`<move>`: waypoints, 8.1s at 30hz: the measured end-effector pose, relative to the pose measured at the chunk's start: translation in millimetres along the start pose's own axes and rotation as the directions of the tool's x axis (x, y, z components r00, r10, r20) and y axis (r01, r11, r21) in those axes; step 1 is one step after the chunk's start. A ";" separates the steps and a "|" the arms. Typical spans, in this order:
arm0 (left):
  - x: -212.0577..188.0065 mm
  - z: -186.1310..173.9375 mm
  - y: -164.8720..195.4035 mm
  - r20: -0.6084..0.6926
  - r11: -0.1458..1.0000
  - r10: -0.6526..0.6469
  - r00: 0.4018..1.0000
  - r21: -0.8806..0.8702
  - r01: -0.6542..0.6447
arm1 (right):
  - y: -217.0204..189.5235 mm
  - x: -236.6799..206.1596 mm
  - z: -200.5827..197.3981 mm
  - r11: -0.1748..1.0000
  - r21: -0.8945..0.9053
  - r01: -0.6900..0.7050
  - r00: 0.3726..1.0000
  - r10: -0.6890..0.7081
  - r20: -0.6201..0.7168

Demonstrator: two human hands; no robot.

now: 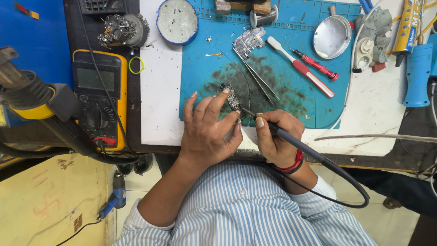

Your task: The person uses a soldering iron to apply solder to multiple points on a small circuit board. They hold the board steady with one hand while carefully applying heat and solder with the other. The board is rotated and repositioned as needed to access different areas.

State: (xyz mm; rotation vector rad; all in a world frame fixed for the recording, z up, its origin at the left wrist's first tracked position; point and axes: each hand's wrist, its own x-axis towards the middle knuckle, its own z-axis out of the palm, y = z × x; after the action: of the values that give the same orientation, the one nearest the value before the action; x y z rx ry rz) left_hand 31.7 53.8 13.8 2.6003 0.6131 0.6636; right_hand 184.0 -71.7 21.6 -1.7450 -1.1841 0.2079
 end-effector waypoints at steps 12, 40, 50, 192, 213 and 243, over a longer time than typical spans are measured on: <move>-0.2 1.0 -0.4 0.002 1.000 0.001 1.000 0.002 -0.001 | -1.0 0.7 0.1 1.000 -0.002 -0.002 1.000 0.002 0.002; 0.3 0.0 0.1 0.003 1.000 -0.005 1.000 -0.002 0.005 | -0.2 -2.5 -0.9 1.000 0.014 -0.025 1.000 0.025 -0.016; 1.8 -2.0 0.5 -0.004 1.000 -0.002 1.000 -0.010 0.002 | -1.0 -3.4 -2.3 0.998 -0.031 -0.055 0.997 0.053 -0.058; 19.5 7.4 -0.2 -0.031 0.992 -0.122 0.992 0.034 0.123 | 14.8 -1.2 -0.9 0.952 0.173 -0.252 0.968 0.250 0.031; 21.3 9.8 -1.5 0.015 0.994 -0.100 0.995 0.043 0.099 | 6.3 -0.2 3.0 0.971 0.138 -0.193 0.981 0.194 0.011; 17.9 11.5 -0.6 0.039 0.992 -0.122 0.992 0.036 0.121 | -5.4 7.7 -3.9 1.000 -0.003 -0.029 0.999 0.029 -0.039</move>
State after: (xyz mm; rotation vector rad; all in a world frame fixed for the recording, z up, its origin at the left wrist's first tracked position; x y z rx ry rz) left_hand 51.7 60.2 10.4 2.5756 0.7684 0.5645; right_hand 187.0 -67.8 30.6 -1.7627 -1.1330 0.1884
